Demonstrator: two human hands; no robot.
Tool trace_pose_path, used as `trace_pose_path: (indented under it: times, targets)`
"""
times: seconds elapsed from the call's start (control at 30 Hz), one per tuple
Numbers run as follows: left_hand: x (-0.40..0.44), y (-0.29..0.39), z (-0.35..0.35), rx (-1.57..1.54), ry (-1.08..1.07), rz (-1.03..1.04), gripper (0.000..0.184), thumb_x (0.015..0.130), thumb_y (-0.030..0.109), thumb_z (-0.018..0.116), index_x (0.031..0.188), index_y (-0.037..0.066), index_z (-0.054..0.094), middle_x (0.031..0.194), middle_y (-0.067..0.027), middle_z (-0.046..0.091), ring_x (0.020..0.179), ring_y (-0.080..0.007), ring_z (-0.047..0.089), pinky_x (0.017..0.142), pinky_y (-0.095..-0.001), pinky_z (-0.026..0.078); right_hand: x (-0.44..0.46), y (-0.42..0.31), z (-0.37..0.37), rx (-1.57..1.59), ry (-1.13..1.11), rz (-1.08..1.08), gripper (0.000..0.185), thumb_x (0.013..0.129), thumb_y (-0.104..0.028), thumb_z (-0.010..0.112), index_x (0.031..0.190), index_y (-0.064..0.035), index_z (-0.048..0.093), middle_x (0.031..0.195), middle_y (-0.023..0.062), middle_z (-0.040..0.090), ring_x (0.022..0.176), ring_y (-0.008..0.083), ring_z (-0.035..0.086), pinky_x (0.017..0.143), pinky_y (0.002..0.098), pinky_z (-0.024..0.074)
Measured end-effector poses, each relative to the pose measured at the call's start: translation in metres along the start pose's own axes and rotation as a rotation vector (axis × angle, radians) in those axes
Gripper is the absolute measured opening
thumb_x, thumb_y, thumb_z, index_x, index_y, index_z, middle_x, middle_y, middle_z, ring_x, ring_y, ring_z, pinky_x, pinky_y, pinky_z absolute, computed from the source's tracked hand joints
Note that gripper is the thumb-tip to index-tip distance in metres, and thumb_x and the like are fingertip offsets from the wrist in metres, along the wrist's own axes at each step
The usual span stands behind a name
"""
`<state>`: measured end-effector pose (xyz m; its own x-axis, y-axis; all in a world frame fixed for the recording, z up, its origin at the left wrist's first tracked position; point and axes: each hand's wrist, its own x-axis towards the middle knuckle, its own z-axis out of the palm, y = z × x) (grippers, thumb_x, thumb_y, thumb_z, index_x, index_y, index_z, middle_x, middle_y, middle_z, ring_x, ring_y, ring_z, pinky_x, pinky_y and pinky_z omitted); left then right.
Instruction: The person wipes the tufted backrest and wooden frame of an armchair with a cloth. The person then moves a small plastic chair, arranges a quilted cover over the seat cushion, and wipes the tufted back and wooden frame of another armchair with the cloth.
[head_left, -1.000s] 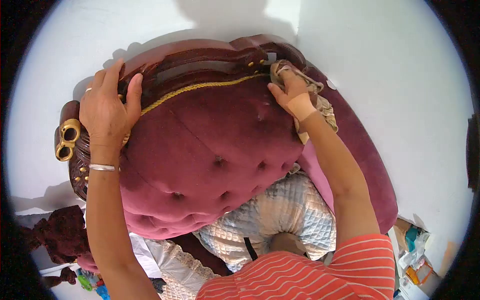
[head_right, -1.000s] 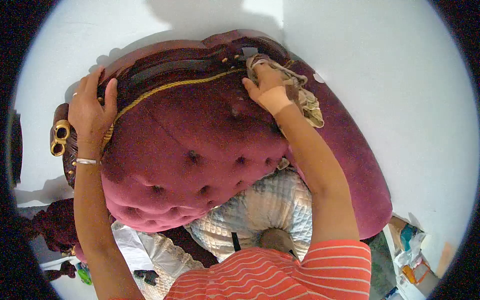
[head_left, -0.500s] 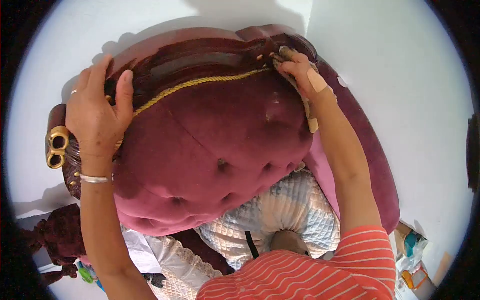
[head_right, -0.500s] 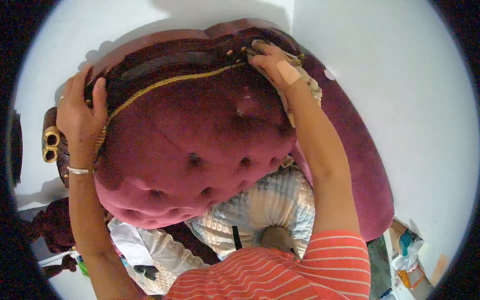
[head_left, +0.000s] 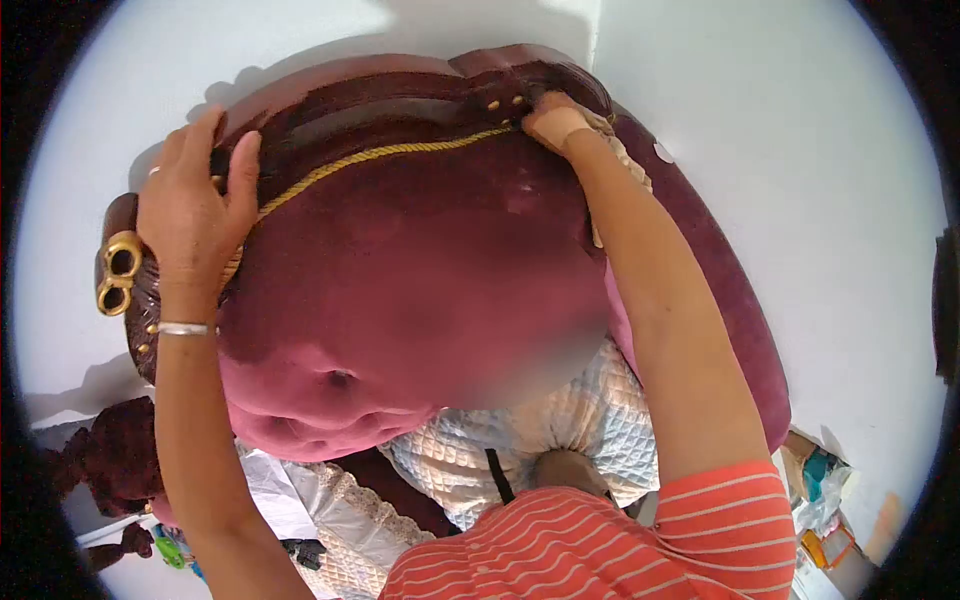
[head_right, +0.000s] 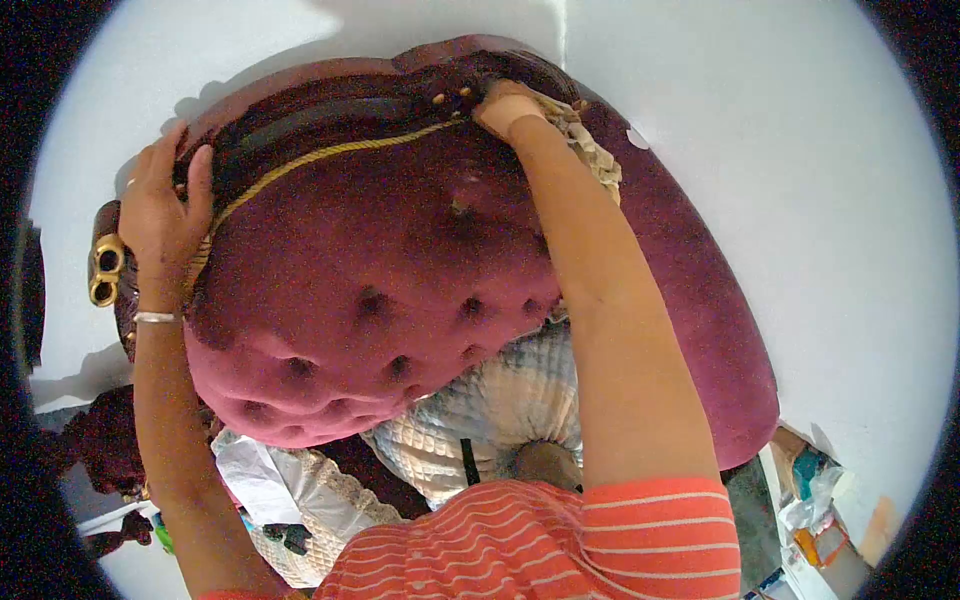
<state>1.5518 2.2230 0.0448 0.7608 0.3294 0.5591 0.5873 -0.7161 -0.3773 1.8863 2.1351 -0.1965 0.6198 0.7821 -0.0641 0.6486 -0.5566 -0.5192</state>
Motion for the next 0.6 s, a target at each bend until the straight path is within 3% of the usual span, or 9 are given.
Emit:
trace_pose_path:
  times: [0.17, 0.2, 0.4, 0.5, 0.6]
  targets:
    - [-0.001, -0.003, 0.001, 0.010, 0.010, 0.011, 0.038, 0.092, 0.037, 0.058, 0.116, 0.008, 0.062, 0.102, -0.0147, 0.066, 0.088, -0.0355, 0.065, 0.073, -0.0434, 0.052, -0.045, 0.008, -0.008, 0.049, 0.074, 0.077, 0.041, 0.077, -0.021, 0.054, 0.110, 0.0006, 0.064, 0.109, 0.0271, 0.064, 0.103, 0.0425, 0.061, 0.093, 0.0453, 0.0469]
    - [-0.002, -0.002, 0.002, 0.002, 0.015, 0.011, 0.038, 0.092, 0.037, 0.058, 0.115, 0.008, 0.062, 0.101, -0.0146, 0.066, 0.087, -0.0356, 0.065, 0.073, -0.0435, 0.052, -0.044, 0.007, -0.011, 0.000, 0.027, 0.092, 0.042, 0.078, -0.027, 0.058, 0.105, 0.0029, 0.067, 0.111, 0.0258, 0.064, 0.106, 0.0406, 0.061, 0.094, 0.0442, 0.0484]
    - [-0.001, -0.003, 0.005, 0.050, 0.022, 0.000, 0.040, 0.091, 0.040, 0.058, 0.115, 0.008, 0.062, 0.100, -0.0141, 0.066, 0.085, -0.0357, 0.065, 0.071, -0.0441, 0.052, -0.054, -0.019, -0.032, -0.010, 0.098, 0.136, 0.038, 0.076, -0.030, 0.061, 0.094, 0.0028, 0.070, 0.106, 0.0264, 0.066, 0.103, 0.0413, 0.062, 0.092, 0.0441, 0.0495]
    - [0.000, -0.002, 0.007, 0.053, 0.016, -0.007, 0.040, 0.091, 0.041, 0.058, 0.115, 0.009, 0.062, 0.101, -0.0142, 0.066, 0.085, -0.0357, 0.065, 0.071, -0.0443, 0.052, -0.049, -0.022, -0.044, 0.027, 0.023, 0.122, 0.036, 0.076, -0.020, 0.055, 0.105, -0.0041, 0.069, 0.107, 0.0215, 0.067, 0.101, 0.0393, 0.063, 0.088, 0.0468, 0.0496]
    - [0.000, -0.002, 0.007, 0.042, 0.021, -0.012, 0.041, 0.091, 0.041, 0.057, 0.115, 0.009, 0.063, 0.102, -0.0144, 0.066, 0.085, -0.0358, 0.065, 0.071, -0.0447, 0.052, -0.040, -0.013, -0.017, 0.042, 0.159, -0.081, 0.035, 0.075, -0.017, 0.055, 0.103, -0.0017, 0.068, 0.100, 0.0242, 0.066, 0.095, 0.0423, 0.062, 0.086, 0.0467, 0.0495]
